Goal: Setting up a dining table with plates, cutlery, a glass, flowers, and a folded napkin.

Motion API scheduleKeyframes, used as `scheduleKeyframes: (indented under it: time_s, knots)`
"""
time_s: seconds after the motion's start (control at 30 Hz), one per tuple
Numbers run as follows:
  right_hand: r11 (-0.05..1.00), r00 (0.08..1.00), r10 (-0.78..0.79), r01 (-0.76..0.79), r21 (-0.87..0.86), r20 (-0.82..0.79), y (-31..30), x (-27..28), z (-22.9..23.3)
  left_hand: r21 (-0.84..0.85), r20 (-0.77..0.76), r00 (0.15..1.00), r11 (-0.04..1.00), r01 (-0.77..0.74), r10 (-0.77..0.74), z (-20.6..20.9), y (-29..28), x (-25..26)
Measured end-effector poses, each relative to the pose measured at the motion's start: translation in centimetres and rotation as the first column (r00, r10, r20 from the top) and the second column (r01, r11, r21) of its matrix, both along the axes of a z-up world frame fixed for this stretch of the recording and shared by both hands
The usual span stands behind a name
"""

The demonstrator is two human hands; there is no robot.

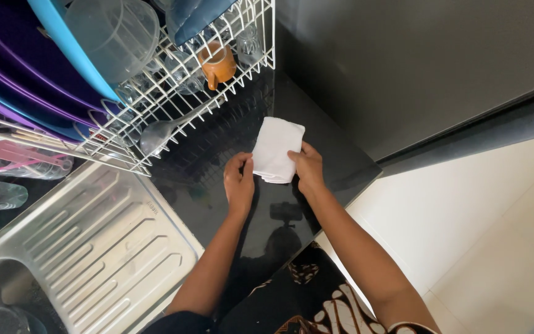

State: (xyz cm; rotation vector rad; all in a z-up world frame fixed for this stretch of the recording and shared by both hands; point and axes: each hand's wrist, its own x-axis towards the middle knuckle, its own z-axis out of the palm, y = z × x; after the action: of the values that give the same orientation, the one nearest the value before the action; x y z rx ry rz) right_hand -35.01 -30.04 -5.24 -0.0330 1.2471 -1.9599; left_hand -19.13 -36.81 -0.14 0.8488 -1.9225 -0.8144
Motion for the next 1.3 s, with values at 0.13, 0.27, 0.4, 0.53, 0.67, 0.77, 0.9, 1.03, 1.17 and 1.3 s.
scheduleKeyframes:
  time_s: [0.13, 0.27, 0.4, 0.53, 0.67, 0.77, 0.9, 1.03, 1.17, 1.3]
  knots:
    - [0.999, 1.0, -0.003, 0.002, 0.05, 0.018, 0.5, 0.3, 0.4, 0.188, 0.144, 0.989, 0.982, 0.016, -0.044, 0.5, -0.2, -0.8]
    - [0.999, 0.999, 0.031, -0.031, -0.018, 0.015, 1.2, 0.5, 0.4, 0.116, 0.212, 0.968, 0.987, 0.115, -0.137, -1.0, -0.2, -1.2]
    - [0.984, 0.999, 0.033, -0.028, -0.176, 0.025, 2.4, 0.9, 0.8, 0.112, 0.369, 0.918, 0.987, 0.113, -0.147, 0.8, 1.6, -2.1]
    - [0.973, 0.998, 0.05, -0.059, -0.222, -0.05, 5.0, 1.4, 3.2, 0.259, 0.146, 0.924, 0.915, 0.31, -0.354, 1.0, 3.0, -3.3]
    - [0.989, 0.982, 0.079, -0.099, -0.11, -0.174, 8.3, 1.8, 5.5, 0.51, -0.089, 0.877, 0.735, 0.447, -0.471, 2.2, 5.5, -4.9]
    - [0.992, 0.975, 0.04, -0.064, -0.105, -0.216, 11.1, 2.1, 6.3, 0.565, -0.151, 0.862, 0.673, 0.477, -0.484, 2.6, 7.2, -5.9]
    - [0.997, 0.96, -0.062, 0.044, -0.069, -0.272, 15.1, 2.2, 6.6, 0.641, -0.333, 0.819, 0.526, 0.56, -0.467, -0.1, 8.7, -6.7]
    - [0.953, 0.903, -0.28, 0.301, 0.013, -0.327, 20.2, 2.4, 4.7, 0.664, -0.384, 0.744, 0.396, 0.635, -0.547, -0.5, 12.0, -7.6]
    - [0.811, 0.774, -0.528, 0.582, 0.064, -0.35, 26.9, 3.1, 2.7, 0.765, -0.378, 0.685, 0.207, 0.61, -0.622, 1.0, 17.5, -7.8]
    - [0.788, 0.795, -0.592, 0.605, 0.115, -0.131, 34.3, 5.3, 1.7, 0.837, -0.388, 0.597, 0.003, 0.547, -0.702, 0.1, 22.8, -7.3]
